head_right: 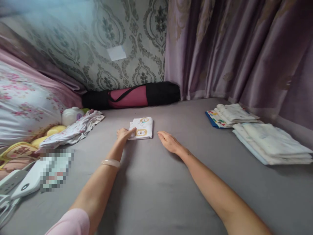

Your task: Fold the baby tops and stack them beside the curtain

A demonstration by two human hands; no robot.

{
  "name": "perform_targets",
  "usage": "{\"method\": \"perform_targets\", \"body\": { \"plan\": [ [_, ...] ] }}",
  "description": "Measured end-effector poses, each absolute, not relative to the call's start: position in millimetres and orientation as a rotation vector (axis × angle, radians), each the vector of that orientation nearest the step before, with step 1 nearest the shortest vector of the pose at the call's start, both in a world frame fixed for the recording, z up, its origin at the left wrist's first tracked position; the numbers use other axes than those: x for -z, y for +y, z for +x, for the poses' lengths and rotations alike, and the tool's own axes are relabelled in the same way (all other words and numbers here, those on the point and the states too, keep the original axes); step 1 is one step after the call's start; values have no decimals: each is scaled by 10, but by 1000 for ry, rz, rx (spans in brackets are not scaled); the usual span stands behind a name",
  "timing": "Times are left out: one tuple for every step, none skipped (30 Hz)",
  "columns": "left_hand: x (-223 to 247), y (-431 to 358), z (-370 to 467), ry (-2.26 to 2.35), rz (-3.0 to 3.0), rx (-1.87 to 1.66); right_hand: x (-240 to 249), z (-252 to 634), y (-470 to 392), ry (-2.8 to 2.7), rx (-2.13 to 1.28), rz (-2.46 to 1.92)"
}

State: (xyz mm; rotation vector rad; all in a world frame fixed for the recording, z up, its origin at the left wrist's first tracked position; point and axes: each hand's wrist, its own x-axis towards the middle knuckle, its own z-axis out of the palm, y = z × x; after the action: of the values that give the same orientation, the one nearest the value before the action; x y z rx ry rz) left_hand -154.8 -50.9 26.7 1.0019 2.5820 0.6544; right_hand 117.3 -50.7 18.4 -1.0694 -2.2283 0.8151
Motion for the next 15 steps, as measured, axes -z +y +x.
{"method": "perform_targets", "body": {
  "plan": [
    [-284, -491, -1550, 2586, 998, -635, -156, 1174, -476, -2141, -843, -1114],
    [-299, -471, -1548, 2593, 991, -621, -129, 1166, -445, -2064, -867, -1154],
    [-314, -449, -1542, 2596, 977, -620, -103, 1153, -414, -2003, -888, -1185],
    [-328, -426, -1533, 2596, 959, -631, -81, 1139, -385, -1951, -903, -1205],
    [-340, -403, -1523, 2592, 940, -651, -63, 1127, -359, -1903, -915, -1214],
    [-351, -381, -1511, 2580, 927, -674, -51, 1119, -336, -1856, -929, -1216],
    [-362, -361, -1500, 2559, 922, -695, -45, 1117, -316, -1808, -947, -1215],
    [-372, -346, -1489, 2531, 926, -711, -46, 1123, -302, -1760, -971, -1216],
    [-382, -337, -1478, 2501, 935, -722, -52, 1135, -291, -1715, -998, -1221],
    [-395, -335, -1468, 2471, 943, -733, -64, 1153, -283, -1675, -1026, -1225],
    [-410, -339, -1458, 2439, 952, -749, -78, 1175, -278, -1641, -1053, -1228],
    [-430, -349, -1448, 2408, 959, -771, -94, 1199, -274, -1611, -1077, -1228],
    [-456, -361, -1437, 2376, 967, -799, -108, 1223, -270, -1584, -1100, -1226],
    [-487, -374, -1426, 2342, 977, -829, -119, 1247, -265, -1561, -1119, -1222],
    [-525, -385, -1416, 2305, 991, -860, -126, 1267, -258, -1539, -1135, -1220]
  ]
}}
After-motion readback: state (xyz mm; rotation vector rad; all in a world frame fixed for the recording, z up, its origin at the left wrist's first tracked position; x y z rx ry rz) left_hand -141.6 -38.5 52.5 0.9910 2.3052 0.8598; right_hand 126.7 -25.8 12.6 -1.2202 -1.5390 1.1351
